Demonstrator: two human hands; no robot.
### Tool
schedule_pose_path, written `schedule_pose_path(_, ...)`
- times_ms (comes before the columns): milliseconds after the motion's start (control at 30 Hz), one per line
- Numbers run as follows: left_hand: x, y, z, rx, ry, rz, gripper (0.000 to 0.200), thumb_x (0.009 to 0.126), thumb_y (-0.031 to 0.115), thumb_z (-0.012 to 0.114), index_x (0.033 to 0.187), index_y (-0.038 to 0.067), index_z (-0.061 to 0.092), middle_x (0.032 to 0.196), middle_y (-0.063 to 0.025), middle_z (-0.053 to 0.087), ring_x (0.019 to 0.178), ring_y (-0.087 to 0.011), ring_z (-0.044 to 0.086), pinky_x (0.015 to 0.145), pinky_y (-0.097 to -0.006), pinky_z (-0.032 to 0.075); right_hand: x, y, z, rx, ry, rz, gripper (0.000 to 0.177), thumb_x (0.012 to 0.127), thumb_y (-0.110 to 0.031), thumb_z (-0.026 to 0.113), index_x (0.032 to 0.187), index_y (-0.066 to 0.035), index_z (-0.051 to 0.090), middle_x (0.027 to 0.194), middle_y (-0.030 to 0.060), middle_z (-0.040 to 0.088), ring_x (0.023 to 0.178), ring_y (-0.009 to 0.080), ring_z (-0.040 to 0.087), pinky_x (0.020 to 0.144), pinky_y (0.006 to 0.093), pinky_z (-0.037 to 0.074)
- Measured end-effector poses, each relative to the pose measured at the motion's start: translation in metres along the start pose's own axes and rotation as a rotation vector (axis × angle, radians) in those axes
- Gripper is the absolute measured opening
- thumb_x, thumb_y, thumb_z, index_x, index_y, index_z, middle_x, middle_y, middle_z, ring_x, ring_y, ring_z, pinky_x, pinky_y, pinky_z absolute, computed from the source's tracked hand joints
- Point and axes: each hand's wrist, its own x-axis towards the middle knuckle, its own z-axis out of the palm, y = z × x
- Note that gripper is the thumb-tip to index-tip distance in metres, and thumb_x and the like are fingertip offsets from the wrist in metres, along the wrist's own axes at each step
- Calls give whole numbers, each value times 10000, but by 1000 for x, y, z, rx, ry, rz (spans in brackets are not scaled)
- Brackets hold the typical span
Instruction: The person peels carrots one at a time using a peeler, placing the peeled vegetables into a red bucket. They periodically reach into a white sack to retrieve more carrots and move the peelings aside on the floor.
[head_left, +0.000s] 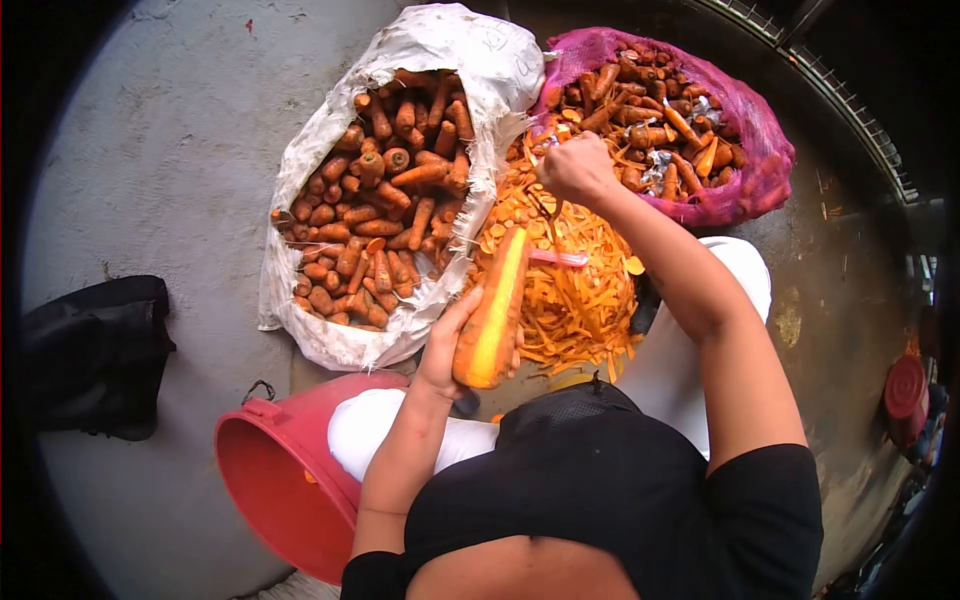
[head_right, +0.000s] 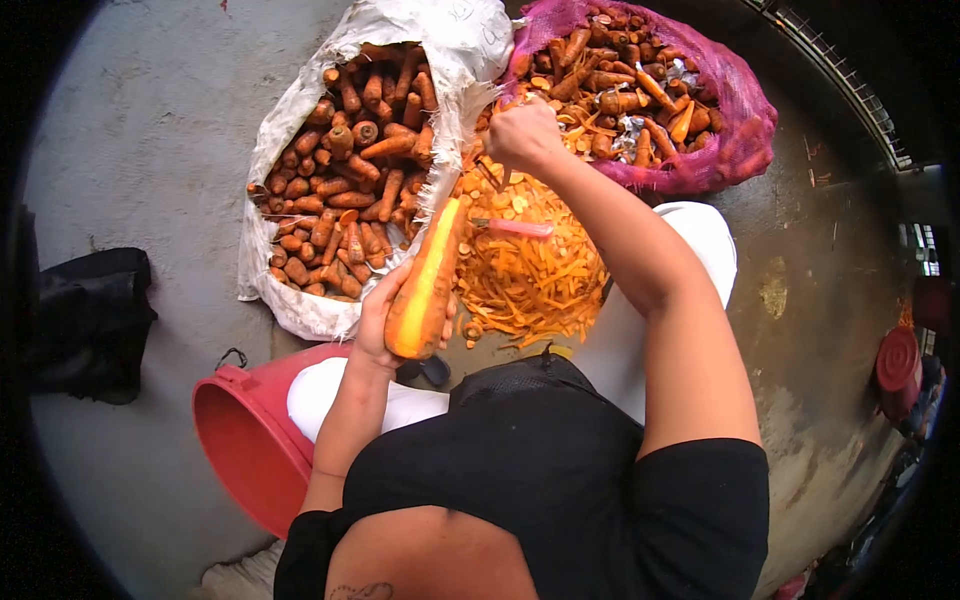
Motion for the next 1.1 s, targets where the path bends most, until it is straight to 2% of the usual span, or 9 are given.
schedule_pose_path(67,0,3,-1,-71,101,46,471,970,424,349,1182,30,497,892,-154,609,655,-264,647,541,-371,556,1,-5,-9,-20,101,-19,383,820,-305,491,562,-72,650,551,121,609,508,268,596,711,382,452)
schedule_pose_path(167,10,10,-6,-78,232,177,468,951,431,442,1185,29,500,914,-125,614,731,-257,653,646,-412,575,-6,-27,-41,436,63,-9,406,812,-324,526,528,-57,636,477,107,566,439,212,559,558,380,465)
schedule_pose_path(200,12,11,-9,-102,260,183,461,951,423,447,1181,27,505,921,-128,616,747,-259,653,674,-420,572,-4,-28,-42,650,-71,-15,387,805,-328,565,542,-57,653,482,87,578,418,186,538,454,361,436)
schedule_pose_path(267,18,12,-12,-152,310,191,446,951,407,455,1174,25,513,937,-132,620,779,-261,652,731,-436,566,-20,-46,-47,977,-125,-43,364,803,-276,575,500,-79,620,452,54,540,422,198,501,506,352,431)
schedule_pose_path(333,20,10,-15,-196,280,174,421,953,396,451,1180,48,517,1013,-116,617,868,-244,638,793,-434,548,-32,-58,-48,542,299,-526,353,788,-253,591,471,-97,584,435,43,494,446,212,476,543,349,401)
schedule_pose_path(433,27,6,-8,-247,327,142,396,963,371,430,1243,94,476,1105,-83,594,994,-218,613,820,-416,541,-47,-75,-40,633,313,-585,331,752,-211,611,441,-121,541,442,28,476,459,217,437,546,344,340)
schedule_pose_path(567,38,4,-2,-279,335,59,413,949,428,440,1144,75,527,1000,-82,619,925,-207,618,774,-382,539,-54,-80,-36,594,353,-724,340,732,-185,616,420,-130,492,436,9,477,465,210,427,526,346,310)
schedule_pose_path(767,37,1,0,-297,198,71,389,961,403,416,1126,69,529,1022,-84,608,902,-211,615,742,-390,535,-55,-79,-33,547,338,-735,358,729,-184,609,413,-133,449,445,2,493,473,212,429,524,343,309)
schedule_pose_path(1100,26,1,7,-153,270,132,405,969,395,363,1104,50,525,840,-118,628,611,-256,634,525,-378,548,-53,-83,-24,569,327,-681,316,731,-202,596,433,-133,514,443,18,504,448,207,461,516,346,343)
